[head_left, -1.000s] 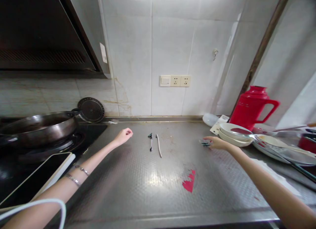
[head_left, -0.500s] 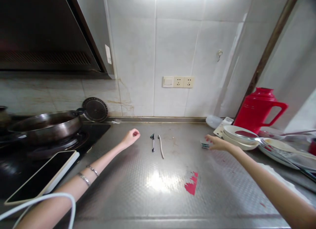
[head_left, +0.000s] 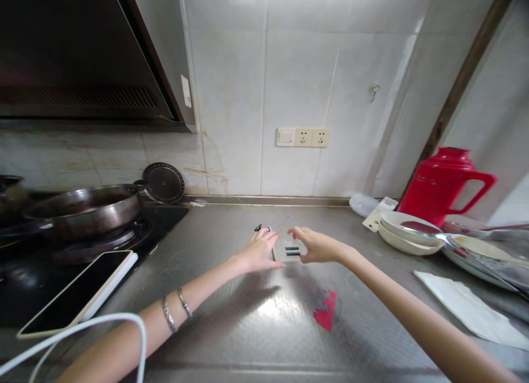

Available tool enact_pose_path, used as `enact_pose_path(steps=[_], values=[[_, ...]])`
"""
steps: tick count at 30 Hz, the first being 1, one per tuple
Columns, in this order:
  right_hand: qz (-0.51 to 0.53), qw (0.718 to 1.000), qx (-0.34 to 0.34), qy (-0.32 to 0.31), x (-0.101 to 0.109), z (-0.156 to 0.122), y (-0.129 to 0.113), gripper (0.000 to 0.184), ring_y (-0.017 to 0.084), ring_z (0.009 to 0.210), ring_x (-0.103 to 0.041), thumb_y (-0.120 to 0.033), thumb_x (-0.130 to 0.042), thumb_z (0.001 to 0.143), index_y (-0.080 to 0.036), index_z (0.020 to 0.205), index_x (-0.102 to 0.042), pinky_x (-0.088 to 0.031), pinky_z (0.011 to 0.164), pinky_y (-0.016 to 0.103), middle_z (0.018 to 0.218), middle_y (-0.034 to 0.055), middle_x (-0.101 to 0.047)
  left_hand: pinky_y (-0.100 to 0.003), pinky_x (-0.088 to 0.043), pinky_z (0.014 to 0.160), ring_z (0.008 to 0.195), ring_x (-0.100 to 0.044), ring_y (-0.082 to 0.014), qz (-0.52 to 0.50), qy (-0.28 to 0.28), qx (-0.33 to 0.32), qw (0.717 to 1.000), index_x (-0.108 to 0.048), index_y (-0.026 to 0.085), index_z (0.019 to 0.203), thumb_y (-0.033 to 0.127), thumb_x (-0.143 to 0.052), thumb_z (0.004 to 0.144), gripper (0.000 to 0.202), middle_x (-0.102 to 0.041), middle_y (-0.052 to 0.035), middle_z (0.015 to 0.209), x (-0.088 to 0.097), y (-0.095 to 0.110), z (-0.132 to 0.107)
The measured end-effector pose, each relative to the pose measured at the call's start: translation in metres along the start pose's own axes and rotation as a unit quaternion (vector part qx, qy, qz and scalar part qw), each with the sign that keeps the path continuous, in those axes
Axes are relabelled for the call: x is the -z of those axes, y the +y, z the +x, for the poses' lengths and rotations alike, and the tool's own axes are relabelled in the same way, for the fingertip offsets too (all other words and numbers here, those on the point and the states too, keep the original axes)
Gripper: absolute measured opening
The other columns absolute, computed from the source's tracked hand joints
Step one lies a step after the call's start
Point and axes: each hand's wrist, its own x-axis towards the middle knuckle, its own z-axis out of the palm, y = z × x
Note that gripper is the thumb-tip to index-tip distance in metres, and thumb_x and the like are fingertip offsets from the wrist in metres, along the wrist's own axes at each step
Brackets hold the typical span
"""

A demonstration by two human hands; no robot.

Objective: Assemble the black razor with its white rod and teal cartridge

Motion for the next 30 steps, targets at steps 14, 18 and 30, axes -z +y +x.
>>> enact_pose_path(steps=[14, 18, 30], values=[[0.009, 0.997, 0.031, 0.072, -0.003, 0.008, -0.007, 0.067, 0.026, 0.117, -0.044, -0.018, -0.057, 0.068, -0.017, 0.131, -0.034, -0.040, 0.092, 0.040, 0.128, 0.0149, -0.046, -0.038, -0.034, 0.095, 0.111, -0.040, -0.0266, -0.020, 0.014, 0.027, 0.999, -0.058, 0.019, 0.107, 0.050, -0.068, 0.064, 0.054, -0.049, -0.0096, 0.114, -0.024, -0.028, 0.029], [0.021, 0.993, 0.032, 0.110, -0.003, 0.004, -0.001, 0.062, 0.024, 0.116, -0.045, -0.018, -0.052, 0.073, -0.021, 0.133, -0.034, -0.041, 0.092, 0.039, 0.128, 0.0118, -0.048, -0.040, -0.033, 0.095, 0.113, -0.036, -0.0278, -0.017, -0.016, 0.046, 0.999, -0.058, 0.025, 0.110, 0.053, -0.067, 0.063, 0.056, -0.046, -0.0089, 0.114, -0.035, -0.045, 0.050], [0.033, 0.995, 0.003, 0.093, -0.016, -0.008, 0.014, 0.057, 0.021, 0.103, -0.053, -0.013, -0.049, 0.074, -0.023, 0.129, -0.041, -0.045, 0.083, 0.034, 0.115, 0.0090, -0.054, -0.042, -0.030, 0.096, 0.118, -0.029, -0.0313, 0.026, -0.117, 0.088, 0.989, -0.061, 0.025, 0.101, 0.059, -0.062, 0.065, 0.050, -0.043, -0.0094, 0.110, -0.047, -0.049, 0.071]])
